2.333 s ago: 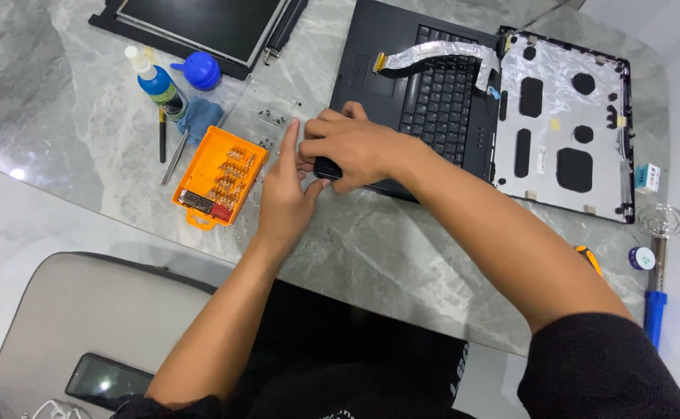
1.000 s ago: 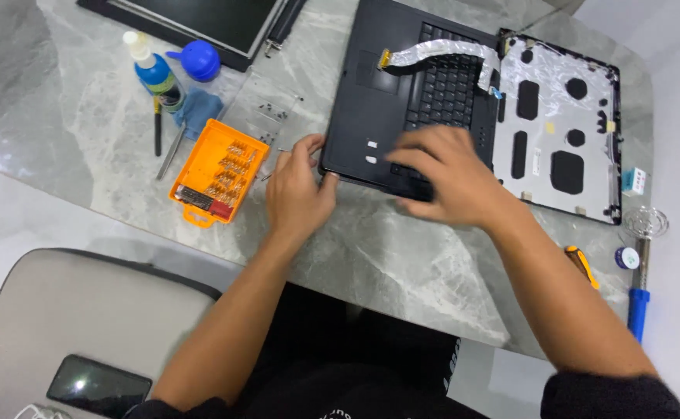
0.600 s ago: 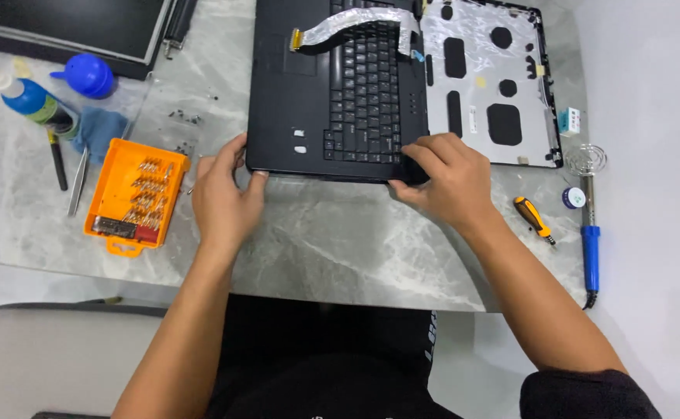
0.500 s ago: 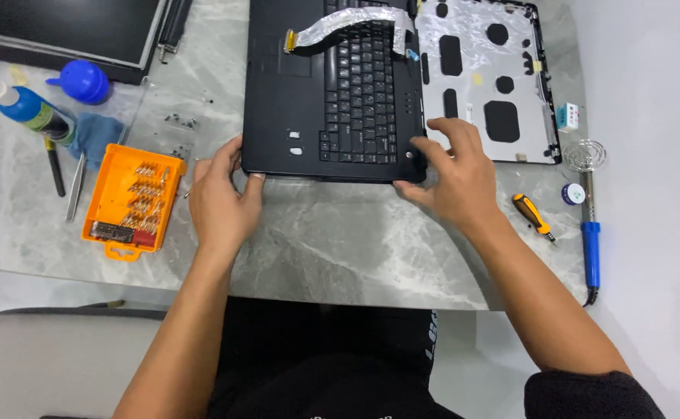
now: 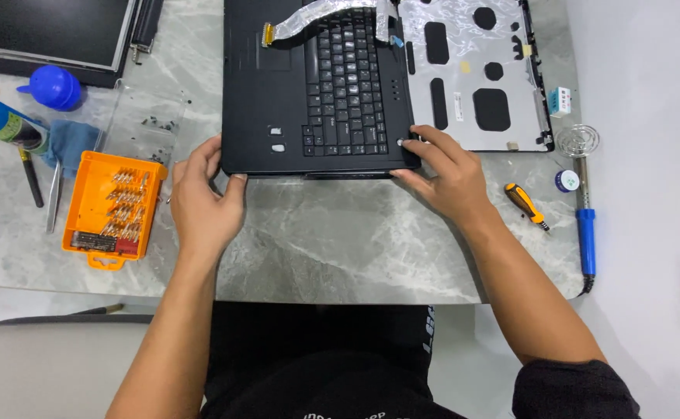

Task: The person uses a screwdriver to remove screws from the bottom of a black laptop. They then detach the back cover, flip the laptop over, and proceed to unscrew the keyboard area.

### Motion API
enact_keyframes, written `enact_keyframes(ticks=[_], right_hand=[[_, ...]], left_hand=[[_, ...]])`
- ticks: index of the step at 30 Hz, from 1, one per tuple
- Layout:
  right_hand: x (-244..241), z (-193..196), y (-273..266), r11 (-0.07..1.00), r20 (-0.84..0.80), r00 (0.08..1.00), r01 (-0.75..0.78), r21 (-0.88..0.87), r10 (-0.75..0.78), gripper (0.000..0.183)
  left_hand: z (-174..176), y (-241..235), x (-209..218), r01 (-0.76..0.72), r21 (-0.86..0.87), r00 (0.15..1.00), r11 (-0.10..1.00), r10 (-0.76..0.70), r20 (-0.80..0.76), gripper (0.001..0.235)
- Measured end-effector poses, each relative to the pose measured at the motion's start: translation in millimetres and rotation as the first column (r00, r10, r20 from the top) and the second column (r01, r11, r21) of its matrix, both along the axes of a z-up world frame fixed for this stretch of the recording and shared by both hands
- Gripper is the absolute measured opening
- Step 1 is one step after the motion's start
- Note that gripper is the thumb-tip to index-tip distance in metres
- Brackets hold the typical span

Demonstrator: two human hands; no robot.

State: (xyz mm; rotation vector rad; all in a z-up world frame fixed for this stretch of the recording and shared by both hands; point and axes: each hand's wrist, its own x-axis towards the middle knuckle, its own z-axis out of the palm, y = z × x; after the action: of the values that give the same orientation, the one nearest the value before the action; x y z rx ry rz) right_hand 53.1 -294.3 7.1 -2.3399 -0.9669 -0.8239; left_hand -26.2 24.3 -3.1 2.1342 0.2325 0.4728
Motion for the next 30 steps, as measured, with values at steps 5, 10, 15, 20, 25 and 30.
enact_keyframes(ticks=[5,10,15,20,25,30], right_hand=[[-1,7,3,0.999,-0.015,0.999,-0.035,-0.019,0.035,0.026],[5,17,13,0.995,-0.037,0.999,-0.037,-0.098,0.033,0.03],[18,19,48,0.941,-0.066,0.991,-0.133,-0.311,0.118,0.045],[16,41,109,0.896,-0.112,0.959,-0.284,-0.342,0.262,0.044],[54,46,183,0.817,-0.296,0.853,-0.508,-0.275,0.431,0.028],[111,10,238,0.579,-0.312,0.649,-0.761,-0.293,0.694,0.017]], left_hand=[[-12,3,4,0.0,0.021,1.0,1.0,0.0,0.009,0.053],[-22,7,6,-0.036,0.121,0.999,0.992,0.036,0.008,0.057],[-8,2,2,-0.021,0.148,0.999,0.989,0.016,0.035,0.055],[-14,6,1,-0.002,0.11,1.0,0.994,0.003,-0.01,0.053],[-18,6,2,-0.035,0.116,0.999,0.993,0.037,-0.017,0.053],[-21,9,5,-0.042,0.146,0.996,0.988,0.054,-0.077,0.052]])
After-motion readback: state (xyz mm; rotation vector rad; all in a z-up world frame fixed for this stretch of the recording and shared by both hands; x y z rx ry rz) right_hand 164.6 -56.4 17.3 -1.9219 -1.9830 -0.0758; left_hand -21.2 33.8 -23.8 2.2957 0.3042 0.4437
